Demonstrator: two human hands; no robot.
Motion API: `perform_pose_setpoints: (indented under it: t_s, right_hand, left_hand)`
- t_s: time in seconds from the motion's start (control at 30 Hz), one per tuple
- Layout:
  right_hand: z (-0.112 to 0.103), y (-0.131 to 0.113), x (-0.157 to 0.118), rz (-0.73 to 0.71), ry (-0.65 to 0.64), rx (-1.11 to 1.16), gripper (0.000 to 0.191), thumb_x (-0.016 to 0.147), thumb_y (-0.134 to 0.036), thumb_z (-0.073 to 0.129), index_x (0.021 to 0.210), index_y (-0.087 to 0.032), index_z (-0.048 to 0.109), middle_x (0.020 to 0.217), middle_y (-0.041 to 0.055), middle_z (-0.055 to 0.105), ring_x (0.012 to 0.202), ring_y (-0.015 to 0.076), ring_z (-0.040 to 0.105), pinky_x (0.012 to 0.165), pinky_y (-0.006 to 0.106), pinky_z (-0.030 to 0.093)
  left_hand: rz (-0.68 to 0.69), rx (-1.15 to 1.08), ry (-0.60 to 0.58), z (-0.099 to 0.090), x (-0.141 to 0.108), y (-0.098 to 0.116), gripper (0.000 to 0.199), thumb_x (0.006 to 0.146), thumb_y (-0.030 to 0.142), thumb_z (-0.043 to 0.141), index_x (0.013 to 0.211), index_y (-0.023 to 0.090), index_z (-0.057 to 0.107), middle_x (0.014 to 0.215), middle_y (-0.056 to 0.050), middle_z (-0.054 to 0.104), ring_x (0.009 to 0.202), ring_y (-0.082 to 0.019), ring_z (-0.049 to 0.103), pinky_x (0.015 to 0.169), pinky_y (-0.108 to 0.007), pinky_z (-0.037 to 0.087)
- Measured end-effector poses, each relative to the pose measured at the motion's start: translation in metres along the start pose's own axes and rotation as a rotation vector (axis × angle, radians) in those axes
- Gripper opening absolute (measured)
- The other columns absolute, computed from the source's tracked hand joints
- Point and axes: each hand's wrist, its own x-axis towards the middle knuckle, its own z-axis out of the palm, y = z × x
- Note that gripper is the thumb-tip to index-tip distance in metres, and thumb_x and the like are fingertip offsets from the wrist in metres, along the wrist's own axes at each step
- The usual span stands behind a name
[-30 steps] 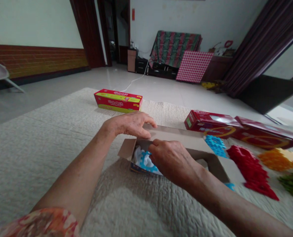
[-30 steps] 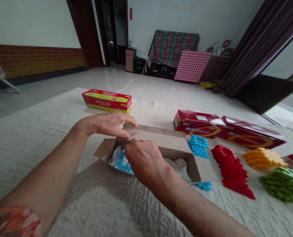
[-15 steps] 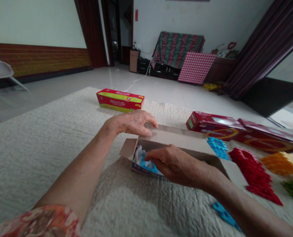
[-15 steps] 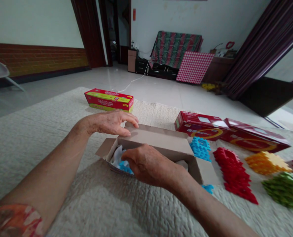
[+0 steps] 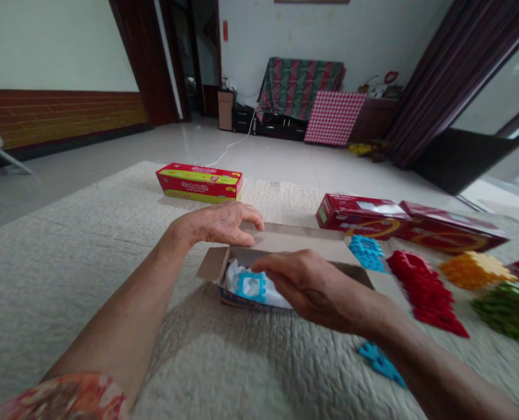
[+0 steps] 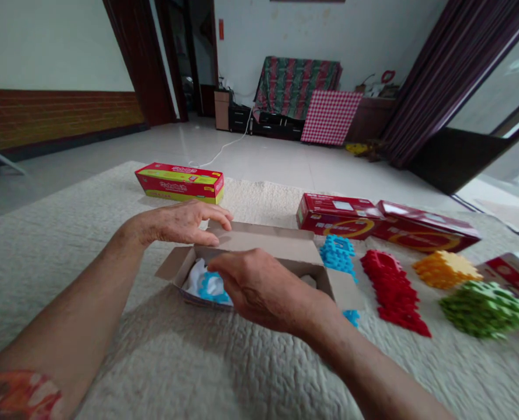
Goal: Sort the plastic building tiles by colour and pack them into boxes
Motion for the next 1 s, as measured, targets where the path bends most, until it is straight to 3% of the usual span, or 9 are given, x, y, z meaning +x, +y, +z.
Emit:
perform_pose_setpoints:
  t_s: [0.17,0.27,0.37,0.53,0.67,1.0]
  right_hand:
    - [-0.045,0.033,-0.079,0.205,0.445,-0.095,0.017,0.09,-0.022,0.053,0.094,-0.017,0.068,0.09,0.0037,0.07,0.079,0.013,0.064,0.072,0.025,0.048]
    - [-0.053,0.061,-0.135,0.356,0.452,-0.231,0.015,0.087,-0.026,0.055,0.09,-0.02,0.069,0.086,0.0038,0.069,0.077,0.0153,0.063,0.071,0.029,0.049]
    - [-0.041,0.078,-0.169,0.414,0.356,-0.324,0.016,0.088,-0.028,0.055,0.093,-0.021,0.069,0.089,0.0056,0.067,0.078,0.0169,0.062,0.069,0.03,0.048]
    - [-0.005,0.077,-0.168,0.635,0.246,-0.438,0.025,0.091,-0.032,0.05,0.103,-0.017,0.066,0.096,0.0095,0.063,0.077,0.0182,0.061,0.068,0.031,0.046]
    - [0.009,0.077,-0.16,0.745,0.213,-0.477,0.023,0.09,-0.03,0.05,0.102,-0.016,0.063,0.097,0.0088,0.061,0.079,0.0178,0.059,0.063,0.027,0.041]
    - [0.011,0.094,-0.17,0.679,0.343,-0.49,0.025,0.089,-0.033,0.046,0.097,-0.017,0.065,0.091,0.008,0.062,0.069,0.0173,0.06,0.061,0.029,0.042]
  left_hand:
    - [-0.005,0.063,-0.055,-0.001,0.003,0.003,0.037,0.079,0.039,0.057,0.11,0.023,0.068,0.127,-0.004,0.064,0.113,-0.024,0.059,0.097,-0.032,0.044]
    - [-0.005,0.066,-0.048,0.0,0.006,0.006,0.037,0.079,0.042,0.058,0.11,0.024,0.069,0.127,-0.004,0.064,0.112,-0.025,0.059,0.099,-0.032,0.045]
    - [-0.011,0.06,-0.035,0.002,0.009,0.01,0.036,0.077,0.045,0.061,0.105,0.025,0.071,0.126,-0.005,0.065,0.111,-0.026,0.06,0.099,-0.032,0.046]
    - [-0.038,0.026,0.009,0.006,0.011,0.013,0.034,0.074,0.048,0.063,0.098,0.026,0.073,0.126,-0.004,0.065,0.111,-0.027,0.06,0.1,-0.037,0.046]
    - [-0.053,-0.002,0.012,0.007,0.013,0.013,0.033,0.073,0.047,0.063,0.098,0.028,0.073,0.13,-0.004,0.063,0.112,-0.028,0.061,0.102,-0.042,0.044]
    - [-0.013,-0.042,-0.034,0.006,0.009,0.021,0.038,0.079,0.042,0.061,0.112,0.027,0.07,0.131,-0.004,0.062,0.123,-0.024,0.055,0.107,-0.036,0.039]
